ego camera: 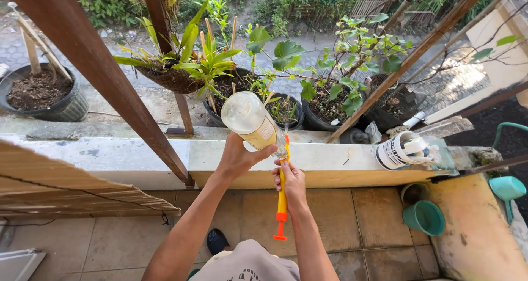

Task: The recorder fills a bottle with water and attaches a manual pump sprayer head to it, then tests the pumping mechanism.

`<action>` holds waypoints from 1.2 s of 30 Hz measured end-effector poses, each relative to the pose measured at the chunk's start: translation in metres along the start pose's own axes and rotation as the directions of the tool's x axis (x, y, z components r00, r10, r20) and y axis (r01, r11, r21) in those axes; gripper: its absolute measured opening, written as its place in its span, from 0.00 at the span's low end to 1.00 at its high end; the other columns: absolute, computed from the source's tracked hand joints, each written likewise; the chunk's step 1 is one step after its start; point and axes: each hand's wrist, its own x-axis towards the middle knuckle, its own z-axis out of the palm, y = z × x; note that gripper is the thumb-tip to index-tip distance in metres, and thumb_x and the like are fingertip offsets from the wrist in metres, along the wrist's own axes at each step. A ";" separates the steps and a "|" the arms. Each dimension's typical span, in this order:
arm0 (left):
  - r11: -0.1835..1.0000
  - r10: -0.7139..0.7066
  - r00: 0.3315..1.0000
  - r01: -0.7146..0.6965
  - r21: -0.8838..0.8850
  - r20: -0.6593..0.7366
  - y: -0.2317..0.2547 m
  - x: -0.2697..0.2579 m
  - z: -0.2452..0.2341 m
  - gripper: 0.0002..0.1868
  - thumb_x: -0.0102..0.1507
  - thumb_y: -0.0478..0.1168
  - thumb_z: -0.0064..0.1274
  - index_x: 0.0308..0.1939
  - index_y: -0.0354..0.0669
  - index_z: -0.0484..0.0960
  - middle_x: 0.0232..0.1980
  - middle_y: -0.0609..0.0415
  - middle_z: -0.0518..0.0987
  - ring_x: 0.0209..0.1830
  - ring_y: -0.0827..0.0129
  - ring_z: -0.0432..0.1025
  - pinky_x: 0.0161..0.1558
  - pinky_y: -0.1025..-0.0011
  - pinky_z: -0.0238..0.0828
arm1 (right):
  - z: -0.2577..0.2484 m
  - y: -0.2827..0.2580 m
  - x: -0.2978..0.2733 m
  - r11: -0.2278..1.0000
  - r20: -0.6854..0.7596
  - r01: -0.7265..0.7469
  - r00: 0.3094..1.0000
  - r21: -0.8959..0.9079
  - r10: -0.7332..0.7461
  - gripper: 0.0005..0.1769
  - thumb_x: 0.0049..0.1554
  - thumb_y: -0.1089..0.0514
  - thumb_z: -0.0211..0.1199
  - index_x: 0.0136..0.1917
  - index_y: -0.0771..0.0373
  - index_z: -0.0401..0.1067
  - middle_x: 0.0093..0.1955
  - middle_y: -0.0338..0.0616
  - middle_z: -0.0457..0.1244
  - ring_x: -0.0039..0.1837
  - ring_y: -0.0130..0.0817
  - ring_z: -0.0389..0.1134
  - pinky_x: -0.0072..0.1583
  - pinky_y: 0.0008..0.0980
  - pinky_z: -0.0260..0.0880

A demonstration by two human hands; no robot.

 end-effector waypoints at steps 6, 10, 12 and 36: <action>0.970 0.243 0.969 -0.241 0.037 -0.038 -0.037 -0.020 0.022 0.19 0.57 0.41 0.70 0.49 0.38 0.85 0.49 0.52 0.86 0.50 0.70 0.80 0.55 0.67 0.75 | -0.028 -0.012 -0.016 0.998 0.112 -0.060 0.992 -0.026 0.062 0.16 0.66 0.53 0.51 0.59 0.66 0.69 0.43 0.46 0.69 0.31 0.20 0.58 0.32 0.21 0.58; 0.944 0.300 0.953 -0.302 -0.136 -0.035 -0.071 -0.049 0.059 0.35 0.54 0.43 0.73 0.60 0.33 0.77 0.57 0.50 0.80 0.58 0.65 0.73 0.62 0.64 0.70 | -0.054 -0.011 -0.024 0.991 0.310 -0.113 0.942 -0.069 0.129 0.14 0.66 0.52 0.51 0.57 0.64 0.68 0.45 0.47 0.69 0.28 0.20 0.56 0.28 0.20 0.54; 0.964 0.223 0.975 -0.217 -0.153 0.021 -0.076 -0.063 0.073 0.32 0.56 0.41 0.73 0.60 0.33 0.79 0.57 0.50 0.82 0.57 0.65 0.75 0.62 0.65 0.72 | -0.067 -0.001 -0.028 0.983 0.374 -0.159 0.910 -0.090 0.181 0.12 0.67 0.54 0.52 0.58 0.63 0.68 0.45 0.46 0.68 0.28 0.20 0.57 0.28 0.20 0.54; 0.601 -0.563 0.811 0.268 -0.753 -0.160 -0.048 -0.074 0.075 0.35 0.54 0.24 0.57 0.62 0.54 0.65 0.35 0.59 0.83 0.33 0.73 0.79 0.40 0.78 0.76 | -0.041 -0.104 -0.156 0.341 0.081 0.229 0.914 -0.911 -0.398 0.18 0.68 0.54 0.52 0.38 0.63 0.68 0.24 0.51 0.53 0.25 0.44 0.55 0.33 0.39 0.56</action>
